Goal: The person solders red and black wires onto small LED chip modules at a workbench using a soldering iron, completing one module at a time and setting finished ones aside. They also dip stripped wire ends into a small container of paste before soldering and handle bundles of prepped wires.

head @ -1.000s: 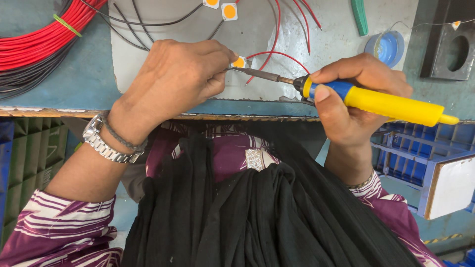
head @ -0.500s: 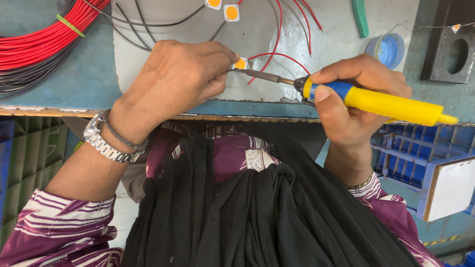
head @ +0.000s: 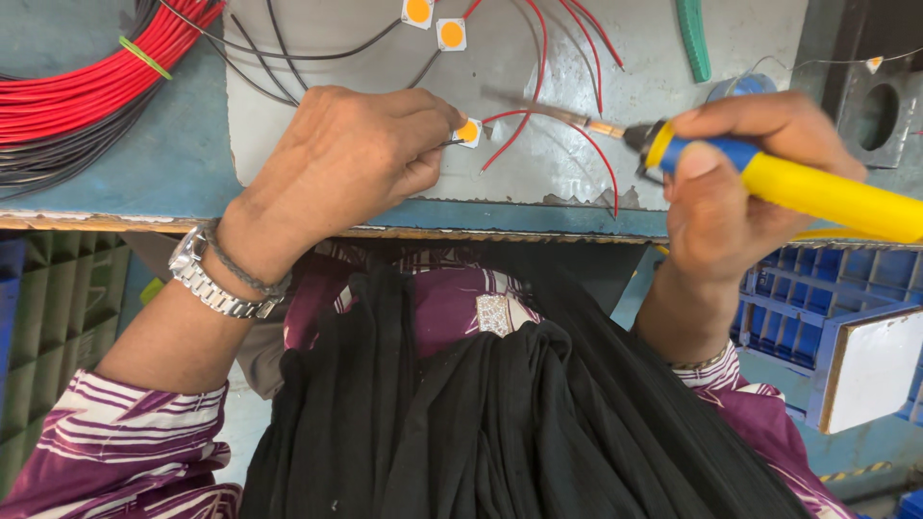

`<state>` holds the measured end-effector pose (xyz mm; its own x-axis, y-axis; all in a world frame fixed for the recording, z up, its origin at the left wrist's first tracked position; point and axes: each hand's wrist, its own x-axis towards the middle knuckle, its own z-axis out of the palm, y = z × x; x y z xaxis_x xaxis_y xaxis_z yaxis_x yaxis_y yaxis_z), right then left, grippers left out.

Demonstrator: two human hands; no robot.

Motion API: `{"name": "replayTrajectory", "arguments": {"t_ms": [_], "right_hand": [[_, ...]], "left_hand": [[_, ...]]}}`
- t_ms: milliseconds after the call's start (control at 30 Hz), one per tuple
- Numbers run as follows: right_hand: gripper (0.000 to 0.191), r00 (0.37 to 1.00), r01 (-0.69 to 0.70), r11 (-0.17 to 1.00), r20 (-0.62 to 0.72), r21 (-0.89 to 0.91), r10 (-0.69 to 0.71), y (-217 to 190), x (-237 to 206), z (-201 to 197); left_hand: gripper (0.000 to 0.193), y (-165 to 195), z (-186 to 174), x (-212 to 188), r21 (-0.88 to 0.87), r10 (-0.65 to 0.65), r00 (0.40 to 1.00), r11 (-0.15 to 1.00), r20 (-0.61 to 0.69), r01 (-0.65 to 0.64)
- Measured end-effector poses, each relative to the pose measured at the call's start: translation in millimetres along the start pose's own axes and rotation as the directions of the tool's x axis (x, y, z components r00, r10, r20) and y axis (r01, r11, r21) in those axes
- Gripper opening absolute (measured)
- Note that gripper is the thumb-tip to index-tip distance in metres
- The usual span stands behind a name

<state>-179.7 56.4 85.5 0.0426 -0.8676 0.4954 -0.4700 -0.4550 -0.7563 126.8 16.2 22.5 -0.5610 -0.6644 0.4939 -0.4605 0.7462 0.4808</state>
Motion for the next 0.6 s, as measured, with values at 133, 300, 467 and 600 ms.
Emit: {"name": "replayTrajectory", "arguments": {"t_ms": [133,300,467,600], "right_hand": [[0.038,1.0,0.022,0.981,-0.018,0.194,-0.019,1.2,8.6,19.1],[0.024,0.968,0.006,0.942,0.236,0.335,-0.09,16.8,34.7,63.5],[0.036,0.805,0.494,0.863,0.43,-0.106,-0.409,27.5,72.3,96.6],[0.045,0.765,0.562,0.8,0.499,-0.209,-0.407,35.7,91.2,107.4]], "left_hand": [[0.02,2.3,-2.2,0.4,-0.016,-0.021,1.0,1.0,-0.011,0.021],[0.016,4.8,-3.1,2.3,-0.053,-0.067,0.997,0.996,-0.029,0.066],[0.013,4.8,-4.1,-0.8,-0.059,-0.07,0.996,0.996,-0.054,0.067],[0.013,4.1,-4.1,-3.6,-0.064,-0.065,0.996,0.996,-0.068,0.061]]}}
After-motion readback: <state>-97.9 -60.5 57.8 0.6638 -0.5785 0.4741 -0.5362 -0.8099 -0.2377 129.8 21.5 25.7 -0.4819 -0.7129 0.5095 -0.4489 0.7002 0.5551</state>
